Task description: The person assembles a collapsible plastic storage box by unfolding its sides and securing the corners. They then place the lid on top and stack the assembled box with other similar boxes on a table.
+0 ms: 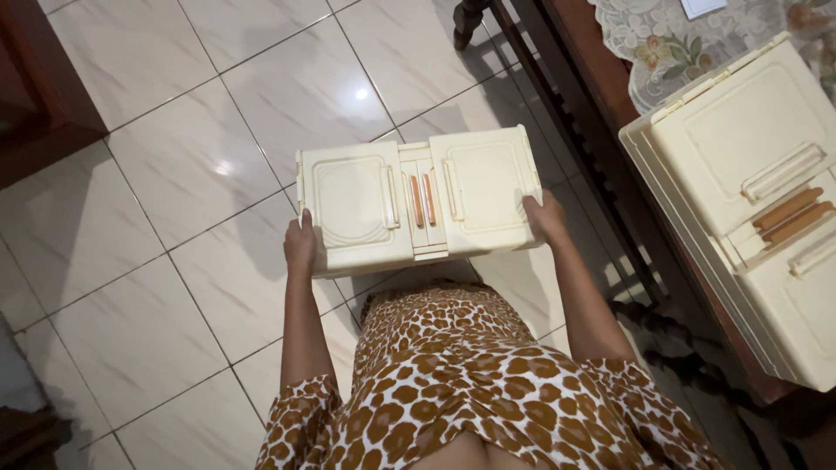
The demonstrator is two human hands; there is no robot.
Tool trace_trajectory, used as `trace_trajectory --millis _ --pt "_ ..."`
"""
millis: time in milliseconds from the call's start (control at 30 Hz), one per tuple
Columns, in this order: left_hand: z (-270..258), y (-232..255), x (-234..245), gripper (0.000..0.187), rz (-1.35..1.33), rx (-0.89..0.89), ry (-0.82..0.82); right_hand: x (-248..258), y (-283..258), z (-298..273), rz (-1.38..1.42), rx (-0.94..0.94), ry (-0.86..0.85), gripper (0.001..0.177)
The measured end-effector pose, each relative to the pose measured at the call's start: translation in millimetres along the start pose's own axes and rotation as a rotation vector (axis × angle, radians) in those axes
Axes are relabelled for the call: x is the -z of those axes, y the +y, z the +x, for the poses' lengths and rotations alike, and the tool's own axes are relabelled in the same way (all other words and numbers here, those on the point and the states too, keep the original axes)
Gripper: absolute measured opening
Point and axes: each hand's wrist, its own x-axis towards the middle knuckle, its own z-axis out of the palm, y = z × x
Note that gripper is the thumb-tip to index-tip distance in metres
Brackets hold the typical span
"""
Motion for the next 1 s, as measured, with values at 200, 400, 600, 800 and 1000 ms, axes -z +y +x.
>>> trace_trajectory --millis 200,400,600,800,1000 --pt "-1 -7 -7 0.062 -0.108 -0.089 0.065 4 0 1 0.120 0.027 0.030 0.049" --pt "-10 -17 -10 0.049 -0.447 -0.181 0.091 26 -17 3 0.236 0.144 0.080 0.052" --pt "-27 -13 20 0.043 -0.641 -0.242 0.052 43 -39 -28 0.124 0.302 0.129 0.059" --pt "-46 8 57 0.042 -0.548 -0.366 0.071 59 -81 -74 0.034 0.212 0.215 0.061" --pt "-59 58 102 0.046 -0.484 -0.489 0.106 92 -139 -118 0.023 0.153 0.257 0.062"
